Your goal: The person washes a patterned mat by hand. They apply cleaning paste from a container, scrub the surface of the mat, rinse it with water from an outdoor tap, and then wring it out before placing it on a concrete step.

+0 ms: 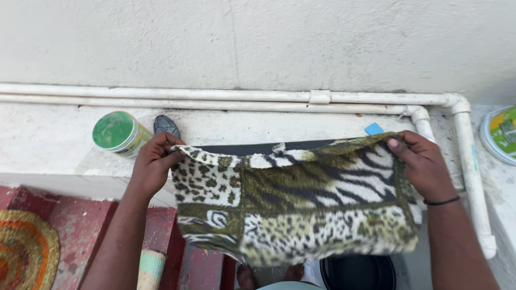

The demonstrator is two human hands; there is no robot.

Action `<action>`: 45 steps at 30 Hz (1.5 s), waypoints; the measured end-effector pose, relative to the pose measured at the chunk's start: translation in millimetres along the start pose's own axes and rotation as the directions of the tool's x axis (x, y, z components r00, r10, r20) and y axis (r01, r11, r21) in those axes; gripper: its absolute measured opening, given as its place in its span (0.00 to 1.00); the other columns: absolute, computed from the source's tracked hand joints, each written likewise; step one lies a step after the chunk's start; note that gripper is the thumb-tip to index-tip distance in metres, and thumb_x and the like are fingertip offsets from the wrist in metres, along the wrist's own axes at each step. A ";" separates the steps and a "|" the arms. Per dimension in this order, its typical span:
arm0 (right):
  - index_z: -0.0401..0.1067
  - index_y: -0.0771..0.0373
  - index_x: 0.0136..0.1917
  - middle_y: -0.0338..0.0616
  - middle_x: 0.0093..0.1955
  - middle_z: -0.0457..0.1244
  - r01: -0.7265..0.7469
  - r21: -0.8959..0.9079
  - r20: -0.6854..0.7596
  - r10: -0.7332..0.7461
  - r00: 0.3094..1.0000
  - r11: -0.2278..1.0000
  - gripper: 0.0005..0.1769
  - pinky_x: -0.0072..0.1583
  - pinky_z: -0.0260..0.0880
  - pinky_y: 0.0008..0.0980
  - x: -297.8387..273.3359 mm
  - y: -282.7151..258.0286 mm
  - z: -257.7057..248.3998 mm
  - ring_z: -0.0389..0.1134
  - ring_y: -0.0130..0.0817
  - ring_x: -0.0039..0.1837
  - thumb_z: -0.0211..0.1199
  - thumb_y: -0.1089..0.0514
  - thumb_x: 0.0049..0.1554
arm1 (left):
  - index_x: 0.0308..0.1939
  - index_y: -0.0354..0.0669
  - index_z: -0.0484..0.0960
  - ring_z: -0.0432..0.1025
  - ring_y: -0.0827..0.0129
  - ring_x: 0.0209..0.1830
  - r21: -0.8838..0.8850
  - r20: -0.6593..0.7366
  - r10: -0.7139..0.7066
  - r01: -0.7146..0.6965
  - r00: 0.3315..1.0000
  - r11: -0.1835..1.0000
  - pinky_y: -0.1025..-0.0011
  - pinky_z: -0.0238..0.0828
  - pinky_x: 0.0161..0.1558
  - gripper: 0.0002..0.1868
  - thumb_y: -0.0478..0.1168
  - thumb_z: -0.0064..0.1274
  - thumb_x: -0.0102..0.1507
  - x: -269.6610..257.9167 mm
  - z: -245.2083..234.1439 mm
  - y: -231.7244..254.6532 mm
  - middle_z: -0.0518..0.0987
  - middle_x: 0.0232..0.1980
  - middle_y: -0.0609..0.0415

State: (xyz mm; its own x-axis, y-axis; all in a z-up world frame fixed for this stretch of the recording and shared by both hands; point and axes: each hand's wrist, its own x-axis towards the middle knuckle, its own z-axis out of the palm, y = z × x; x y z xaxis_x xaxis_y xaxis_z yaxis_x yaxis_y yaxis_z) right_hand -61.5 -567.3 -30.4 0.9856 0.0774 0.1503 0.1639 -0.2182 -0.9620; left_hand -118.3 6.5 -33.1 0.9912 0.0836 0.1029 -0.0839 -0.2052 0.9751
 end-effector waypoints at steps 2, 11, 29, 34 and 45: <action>0.76 0.69 0.57 0.37 0.50 0.70 -0.017 -0.004 0.006 0.017 1.000 1.000 0.14 0.56 0.65 0.26 -2.9 2.6 -3.0 0.66 0.22 0.52 0.62 0.56 0.66 | 0.47 0.36 0.81 0.73 0.80 0.34 -0.083 0.008 0.016 -0.015 1.000 0.996 0.78 0.68 0.36 0.09 0.30 0.59 0.63 -11.9 -6.4 -1.6 0.81 0.36 0.56; 0.77 0.67 0.58 0.37 0.47 0.70 -0.060 0.024 0.108 0.057 0.992 0.998 0.15 0.54 0.66 0.27 12.7 15.8 20.8 0.65 0.22 0.49 0.62 0.55 0.64 | 0.51 0.34 0.83 0.76 0.78 0.28 -0.247 -0.100 -0.212 0.182 0.972 0.952 0.77 0.73 0.30 0.14 0.31 0.57 0.61 -62.1 -20.2 -10.2 0.85 0.32 0.54; 0.77 0.68 0.50 0.36 0.40 0.66 0.012 0.205 0.576 -0.130 0.807 0.979 0.17 0.48 0.62 0.28 68.2 -49.0 218.5 0.61 0.22 0.45 0.63 0.50 0.65 | 0.50 0.34 0.84 0.75 0.79 0.36 -0.224 -0.770 -0.120 -0.089 0.626 0.971 0.80 0.72 0.39 0.10 0.37 0.60 0.67 -240.8 -100.8 -46.1 0.84 0.40 0.56; 0.78 0.69 0.52 0.40 0.40 0.69 0.015 0.230 0.601 -0.154 0.784 0.973 0.16 0.45 0.68 0.28 69.1 -70.7 269.4 0.66 0.24 0.43 0.64 0.51 0.64 | 0.50 0.32 0.84 0.75 0.79 0.37 -0.125 -0.868 -0.061 -0.098 0.493 0.987 0.80 0.72 0.40 0.10 0.36 0.61 0.68 -286.1 -112.3 -42.2 0.84 0.42 0.55; 0.78 0.72 0.54 0.42 0.42 0.71 0.090 0.307 0.631 -0.273 0.726 0.947 0.18 0.44 0.70 0.23 55.3 -139.8 385.9 0.68 0.21 0.42 0.68 0.53 0.61 | 0.50 0.33 0.84 0.73 0.81 0.37 0.013 -0.920 0.038 -0.066 0.389 0.998 0.83 0.68 0.41 0.10 0.36 0.61 0.68 -358.8 -181.6 -37.9 0.83 0.40 0.58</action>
State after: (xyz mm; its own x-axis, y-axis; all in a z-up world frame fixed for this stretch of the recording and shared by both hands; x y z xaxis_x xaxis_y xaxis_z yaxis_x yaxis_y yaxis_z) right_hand -46.0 -157.1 24.5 0.6445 0.7297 0.2283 0.2312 0.0987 -0.9679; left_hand -489.5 161.5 -71.3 0.2882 0.9223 0.2575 -0.1478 -0.2229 0.9636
